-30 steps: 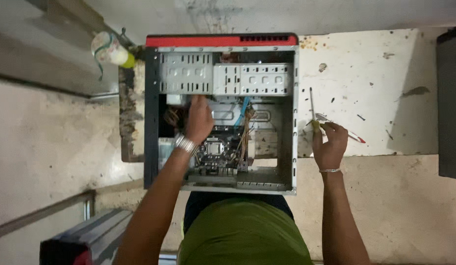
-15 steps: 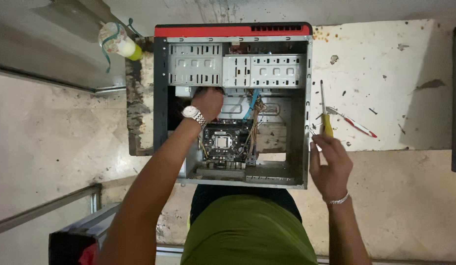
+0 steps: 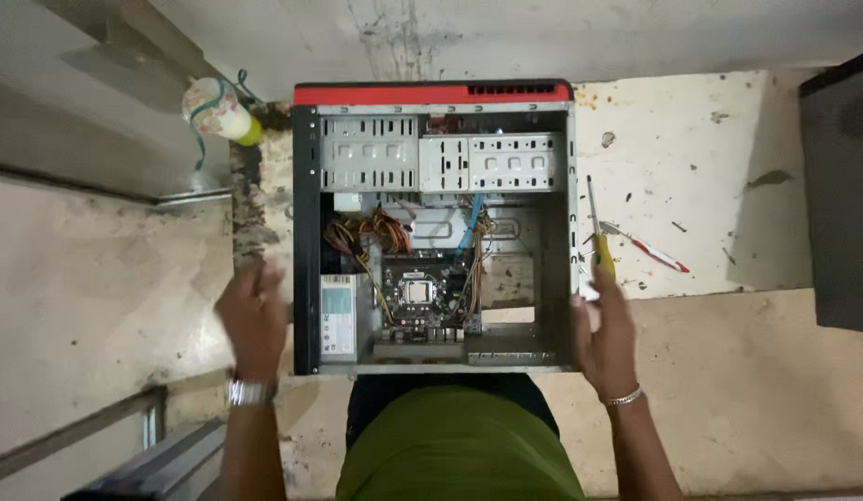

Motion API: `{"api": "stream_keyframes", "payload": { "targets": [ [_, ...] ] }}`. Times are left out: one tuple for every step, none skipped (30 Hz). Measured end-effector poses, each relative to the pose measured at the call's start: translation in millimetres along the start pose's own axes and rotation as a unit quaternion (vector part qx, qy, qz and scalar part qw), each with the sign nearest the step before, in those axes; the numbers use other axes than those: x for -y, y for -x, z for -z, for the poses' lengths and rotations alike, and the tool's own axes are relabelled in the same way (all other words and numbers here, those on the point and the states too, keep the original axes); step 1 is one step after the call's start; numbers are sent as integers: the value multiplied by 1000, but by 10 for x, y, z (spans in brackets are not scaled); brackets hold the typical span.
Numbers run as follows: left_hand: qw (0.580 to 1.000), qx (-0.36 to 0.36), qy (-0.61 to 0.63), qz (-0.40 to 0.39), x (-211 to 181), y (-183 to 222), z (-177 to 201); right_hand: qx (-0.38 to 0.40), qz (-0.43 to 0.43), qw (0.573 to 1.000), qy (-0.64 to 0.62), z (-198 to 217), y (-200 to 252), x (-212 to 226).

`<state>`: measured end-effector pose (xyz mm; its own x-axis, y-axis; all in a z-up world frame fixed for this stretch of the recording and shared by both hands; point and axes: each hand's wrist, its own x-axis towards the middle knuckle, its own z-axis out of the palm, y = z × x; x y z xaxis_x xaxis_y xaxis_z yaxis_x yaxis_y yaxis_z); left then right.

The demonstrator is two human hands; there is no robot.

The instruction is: The person connects internal cables to the motherboard, routes wires within the chassis, and slides the side panel onto the computer case.

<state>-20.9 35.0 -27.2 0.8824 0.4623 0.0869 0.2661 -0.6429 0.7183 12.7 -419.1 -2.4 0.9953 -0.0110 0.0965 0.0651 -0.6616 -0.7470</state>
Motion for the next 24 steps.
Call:
{"api": "stream_keyframes", "payload": {
  "targets": [
    [1000, 0, 5, -3, 200, 194, 21, -5, 2, 1000, 4, -35, 3, 51],
    [991, 58, 40, 115, 412, 384, 62, 54, -68, 996, 12, -95, -15, 112],
    [963, 115, 75, 231, 630, 572, 102, 112, -138, 984, 20, -159, -31, 177],
    [964, 116, 78, 228, 884, 740, -24, 109, -137, 984, 21, -231, -3, -2],
    [935, 222, 70, 267, 1139, 905, -155, 119, -145, 981, 44, -302, 23, -183],
    [894, 326, 60, 300, 1397, 1053, -301, 129, -154, 977, 67, -371, 46, -368],
    [895, 329, 63, 296, 1078, 994, -217, 123, -155, 978, 69, -402, 64, -413],
    [870, 318, 148, 346, 752, 965, -137, 108, -108, 984, 90, -406, 89, -461],
    [836, 304, 232, 394, 429, 940, -44, 92, -61, 988, 111, -410, 119, -506],
    [835, 305, 237, 391, 597, 972, -98, 89, -58, 988, 115, -418, 117, -532],
    [843, 316, 214, 380, 763, 1003, -155, 100, -108, 981, 128, -424, 115, -558],
    [850, 326, 189, 368, 932, 1026, -211, 111, -157, 971, 140, -440, 109, -583],
    [850, 326, 194, 365, 1065, 1003, -208, 107, -154, 972, 144, -469, 98, -595],
    [870, 388, 76, 295, 1190, 962, -221, 101, -127, 976, 148, -479, 113, -615],
    [871, 438, -44, 217, 1305, 923, -255, 94, -99, 979, 153, -478, 123, -654],
    [868, 447, -46, 209, 1210, 847, -167, 86, -109, 978, 155, -480, 110, -495],
    [891, 402, -49, 204, 1108, 778, -91, 89, -142, 973, 160, -473, 91, -351],
    [913, 355, -52, 197, 1007, 691, -12, 89, -175, 967, 163, -479, 61, -210],
    [911, 363, -54, 187, 834, 612, 74, 81, -184, 966, 163, -479, 120, -206],
    [940, 310, -24, 138, 651, 505, 146, 72, -181, 967, 165, -486, 121, -202],
    [963, 254, 8, 89, 451, 410, 209, 64, -178, 968, 167, -477, 119, -209],
    [961, 265, 11, 74, 216, 327, 264, 49, -188, 966, 170, -553, 160, -266],
    [957, 262, 13, 121, -35, 258, 308, 45, -175, 965, 188, -611, 190, -340],
    [950, 265, 14, 165, -297, 191, 351, 39, -168, 963, 208, -642, 257, -413]
  ]
}}
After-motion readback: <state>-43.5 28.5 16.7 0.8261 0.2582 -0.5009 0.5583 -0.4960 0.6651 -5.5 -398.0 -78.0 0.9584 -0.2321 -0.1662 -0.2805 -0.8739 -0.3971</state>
